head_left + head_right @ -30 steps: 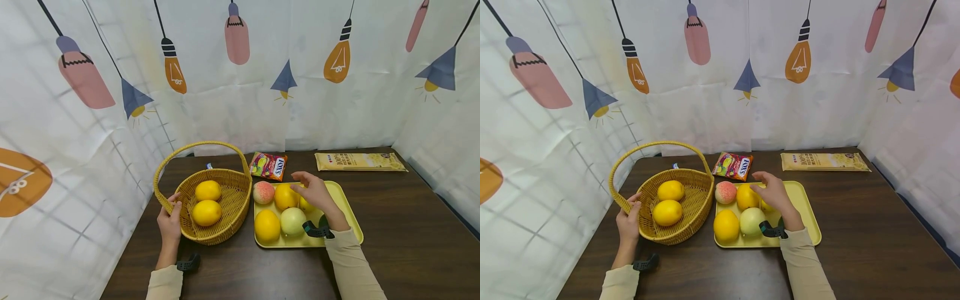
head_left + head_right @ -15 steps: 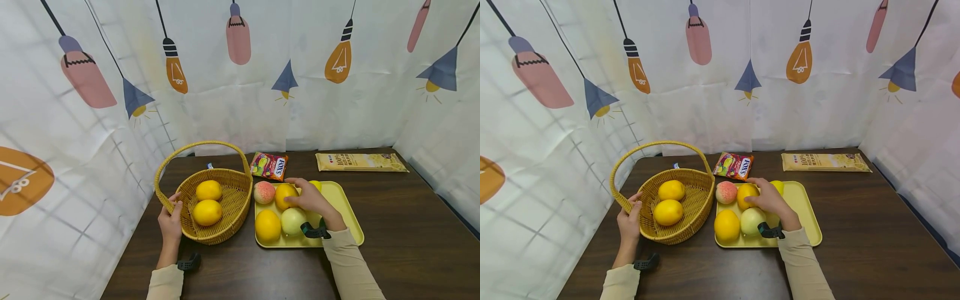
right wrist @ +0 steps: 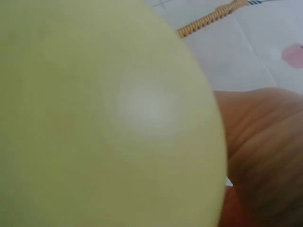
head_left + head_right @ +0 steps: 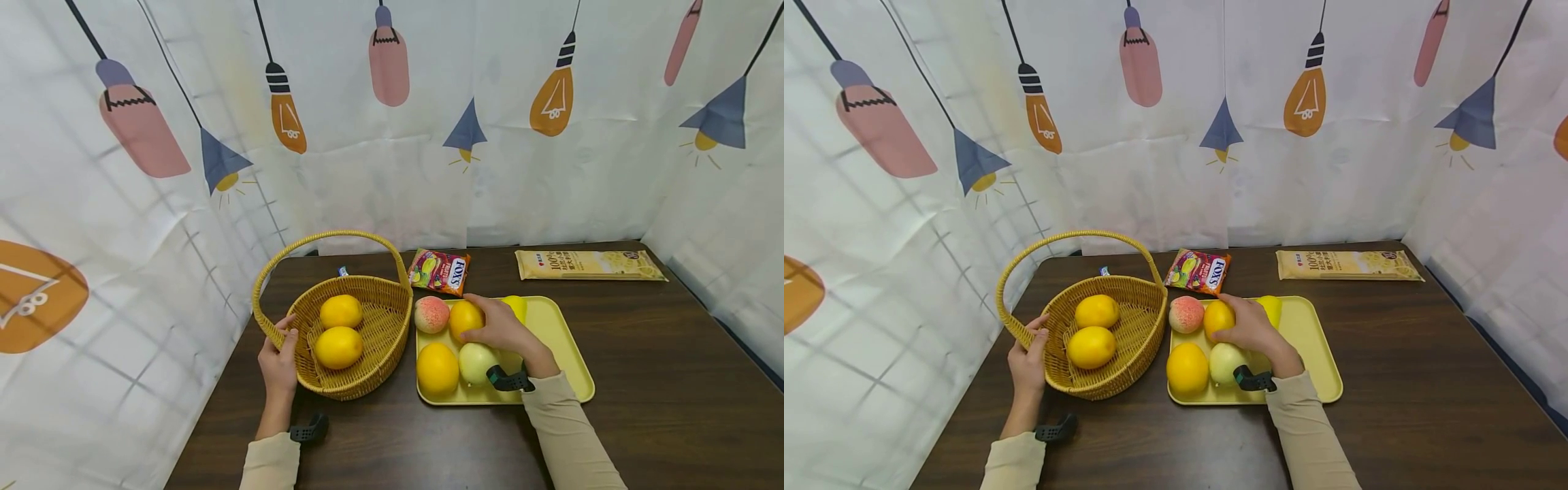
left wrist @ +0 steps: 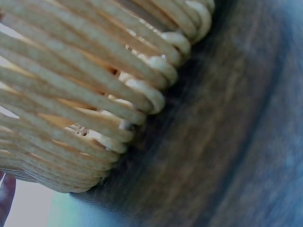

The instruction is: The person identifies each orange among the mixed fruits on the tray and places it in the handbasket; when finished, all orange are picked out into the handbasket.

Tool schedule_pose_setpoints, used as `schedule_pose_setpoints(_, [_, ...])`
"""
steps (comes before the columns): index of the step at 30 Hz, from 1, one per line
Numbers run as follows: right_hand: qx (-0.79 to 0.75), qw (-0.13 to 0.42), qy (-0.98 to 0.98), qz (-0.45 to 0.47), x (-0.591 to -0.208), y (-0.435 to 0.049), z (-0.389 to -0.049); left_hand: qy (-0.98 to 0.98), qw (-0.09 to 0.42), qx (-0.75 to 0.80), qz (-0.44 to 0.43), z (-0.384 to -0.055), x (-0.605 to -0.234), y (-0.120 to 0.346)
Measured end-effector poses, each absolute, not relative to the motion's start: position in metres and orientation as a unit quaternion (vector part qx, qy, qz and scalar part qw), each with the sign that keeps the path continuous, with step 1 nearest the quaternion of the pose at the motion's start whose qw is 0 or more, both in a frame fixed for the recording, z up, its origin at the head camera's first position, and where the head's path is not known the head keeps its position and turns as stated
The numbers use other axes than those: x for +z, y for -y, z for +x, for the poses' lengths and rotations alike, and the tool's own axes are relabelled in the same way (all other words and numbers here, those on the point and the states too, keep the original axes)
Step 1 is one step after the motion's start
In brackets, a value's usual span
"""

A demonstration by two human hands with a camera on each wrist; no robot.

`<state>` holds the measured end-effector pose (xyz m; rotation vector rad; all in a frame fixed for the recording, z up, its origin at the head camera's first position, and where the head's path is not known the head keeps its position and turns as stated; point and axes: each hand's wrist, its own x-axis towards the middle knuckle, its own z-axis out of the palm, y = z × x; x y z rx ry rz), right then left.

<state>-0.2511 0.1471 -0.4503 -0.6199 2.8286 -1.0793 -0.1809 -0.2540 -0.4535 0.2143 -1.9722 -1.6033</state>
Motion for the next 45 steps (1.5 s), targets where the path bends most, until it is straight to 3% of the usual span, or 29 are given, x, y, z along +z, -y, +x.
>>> schedule_pose_setpoints(19, [-0.362, 0.003, -0.919, -0.156, -0.445, -0.149, -0.246, 0.742, 0.286, -0.602, 0.078, -0.180, -0.455, 0.254])
schedule_pose_setpoints(29, [-0.420, -0.061, -0.893, -0.148, -0.429, -0.154, -0.242, 0.740, 0.287, -0.604, 0.080, -0.181, -0.454, 0.254])
schedule_pose_setpoints(36, [-0.500, -0.082, -0.850, -0.145, -0.424, -0.136, -0.239, 0.739, 0.295, -0.601, 0.079, -0.180, -0.455, 0.254])
schedule_pose_setpoints(45, [-0.589, -0.063, -0.789, -0.160, -0.419, -0.099, -0.228, 0.741, 0.292, -0.598, 0.084, -0.179, -0.453, 0.253])
